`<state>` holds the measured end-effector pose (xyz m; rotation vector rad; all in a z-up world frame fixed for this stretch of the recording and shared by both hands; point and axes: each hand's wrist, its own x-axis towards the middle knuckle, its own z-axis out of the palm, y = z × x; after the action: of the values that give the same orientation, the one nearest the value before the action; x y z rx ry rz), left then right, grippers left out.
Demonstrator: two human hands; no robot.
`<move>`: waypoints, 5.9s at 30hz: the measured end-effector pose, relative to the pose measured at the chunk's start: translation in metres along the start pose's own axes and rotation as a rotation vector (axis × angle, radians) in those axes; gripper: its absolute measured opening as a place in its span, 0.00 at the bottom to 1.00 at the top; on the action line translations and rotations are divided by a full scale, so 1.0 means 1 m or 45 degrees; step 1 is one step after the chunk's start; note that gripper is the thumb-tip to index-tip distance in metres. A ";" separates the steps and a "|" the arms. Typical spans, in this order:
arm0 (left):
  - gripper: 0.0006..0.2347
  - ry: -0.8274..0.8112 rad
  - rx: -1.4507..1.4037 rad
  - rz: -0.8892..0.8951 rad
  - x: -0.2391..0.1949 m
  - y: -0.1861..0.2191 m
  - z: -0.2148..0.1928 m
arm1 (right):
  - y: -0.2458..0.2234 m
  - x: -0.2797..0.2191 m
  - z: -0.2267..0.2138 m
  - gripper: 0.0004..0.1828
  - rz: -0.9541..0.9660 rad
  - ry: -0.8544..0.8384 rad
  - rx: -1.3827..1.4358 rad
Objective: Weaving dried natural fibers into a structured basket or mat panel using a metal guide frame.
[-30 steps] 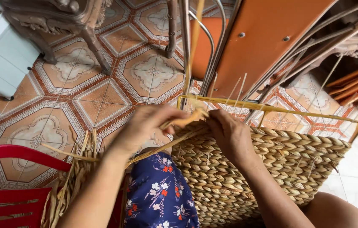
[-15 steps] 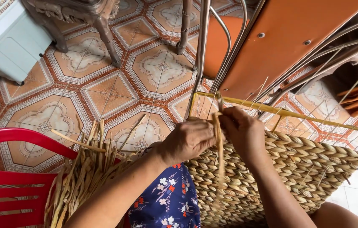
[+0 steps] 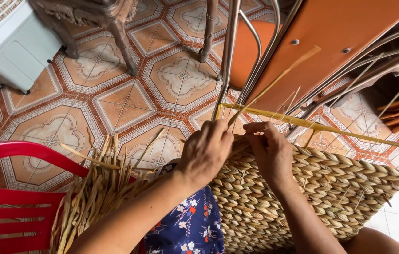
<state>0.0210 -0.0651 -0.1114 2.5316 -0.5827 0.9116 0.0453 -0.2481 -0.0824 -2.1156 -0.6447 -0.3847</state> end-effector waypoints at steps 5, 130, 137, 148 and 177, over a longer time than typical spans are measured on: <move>0.02 0.128 0.088 0.320 0.005 0.006 -0.027 | -0.002 0.000 0.001 0.05 0.273 0.043 -0.022; 0.17 -0.254 -0.171 -0.420 0.013 -0.036 -0.051 | -0.010 0.036 0.031 0.04 0.332 -0.122 -0.005; 0.25 -0.157 -0.129 -0.114 -0.006 -0.045 -0.001 | -0.015 0.021 -0.005 0.13 0.412 -0.216 0.441; 0.08 -0.305 -0.087 -0.091 0.041 -0.069 -0.103 | -0.021 0.029 0.035 0.11 -0.053 -0.187 -0.249; 0.10 -0.552 -1.982 -0.998 0.023 -0.085 0.061 | -0.014 0.023 0.056 0.18 0.173 -0.291 -0.618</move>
<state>0.1103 -0.0292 -0.1573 1.2077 -0.1671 -0.3738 0.0581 -0.1885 -0.0936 -2.6788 -0.5716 -0.2398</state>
